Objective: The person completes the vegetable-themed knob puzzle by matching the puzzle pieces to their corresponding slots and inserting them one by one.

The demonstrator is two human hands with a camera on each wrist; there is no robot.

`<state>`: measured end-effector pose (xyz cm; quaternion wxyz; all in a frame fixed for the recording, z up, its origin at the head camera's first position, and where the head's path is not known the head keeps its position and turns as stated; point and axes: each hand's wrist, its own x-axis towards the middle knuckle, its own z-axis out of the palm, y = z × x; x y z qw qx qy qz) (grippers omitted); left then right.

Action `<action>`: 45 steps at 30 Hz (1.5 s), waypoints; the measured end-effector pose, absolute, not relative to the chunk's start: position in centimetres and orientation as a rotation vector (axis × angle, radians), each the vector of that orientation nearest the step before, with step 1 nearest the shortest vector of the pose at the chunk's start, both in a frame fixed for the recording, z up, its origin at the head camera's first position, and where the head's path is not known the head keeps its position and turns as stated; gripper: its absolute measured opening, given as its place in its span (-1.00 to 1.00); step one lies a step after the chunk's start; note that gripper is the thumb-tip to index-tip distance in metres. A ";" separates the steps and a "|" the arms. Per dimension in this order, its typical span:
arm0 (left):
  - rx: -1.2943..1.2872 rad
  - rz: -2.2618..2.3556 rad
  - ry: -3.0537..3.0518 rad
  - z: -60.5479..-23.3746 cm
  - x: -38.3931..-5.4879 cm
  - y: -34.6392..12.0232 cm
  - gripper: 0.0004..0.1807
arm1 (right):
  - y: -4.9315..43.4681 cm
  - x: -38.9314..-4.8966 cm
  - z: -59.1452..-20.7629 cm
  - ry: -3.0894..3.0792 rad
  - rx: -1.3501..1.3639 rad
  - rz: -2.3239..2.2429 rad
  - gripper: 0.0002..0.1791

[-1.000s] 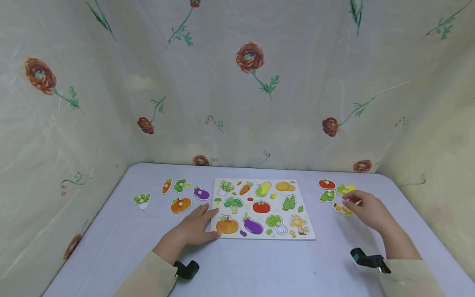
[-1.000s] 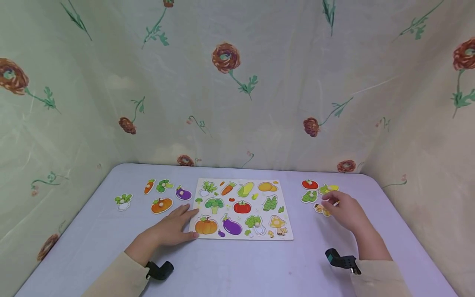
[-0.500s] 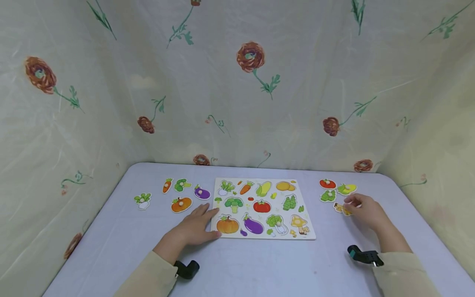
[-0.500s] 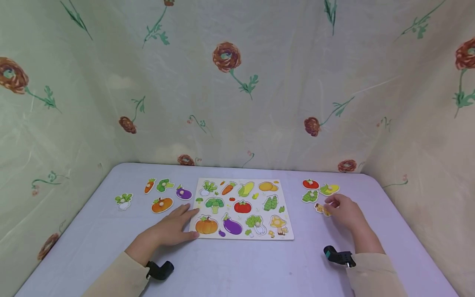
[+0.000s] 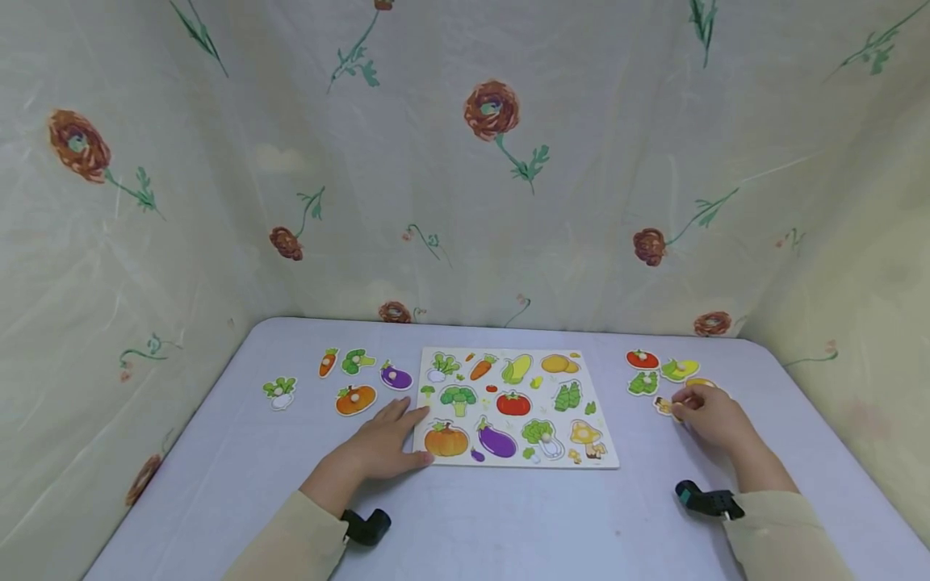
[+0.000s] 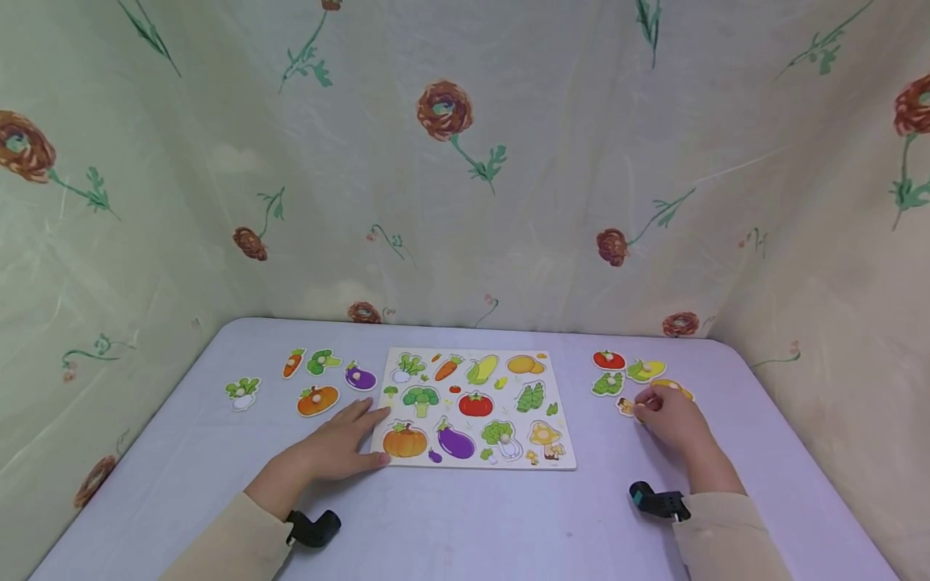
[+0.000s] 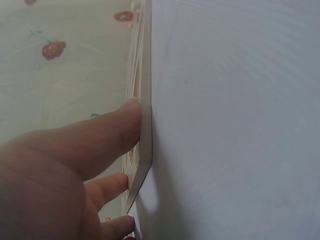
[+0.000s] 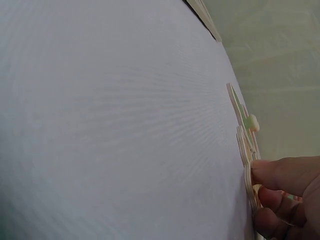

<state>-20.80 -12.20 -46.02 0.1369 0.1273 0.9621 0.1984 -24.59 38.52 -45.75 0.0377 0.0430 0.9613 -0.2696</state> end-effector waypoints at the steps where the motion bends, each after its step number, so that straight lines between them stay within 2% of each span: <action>1: 0.371 0.572 2.786 -46.0 -20.8 -12.2 -0.15 | 38.5 -24.6 -45.8 2.948 0.138 -0.827 -0.70; 27: 0.367 0.561 2.785 -46.0 -20.8 -12.2 -0.16 | 38.0 -24.6 -45.7 2.986 0.131 -0.776 -0.83; 45: 0.367 0.580 2.780 -45.8 -20.7 -12.2 -0.16 | 35.1 -23.0 -43.6 2.913 -0.084 -0.889 -0.70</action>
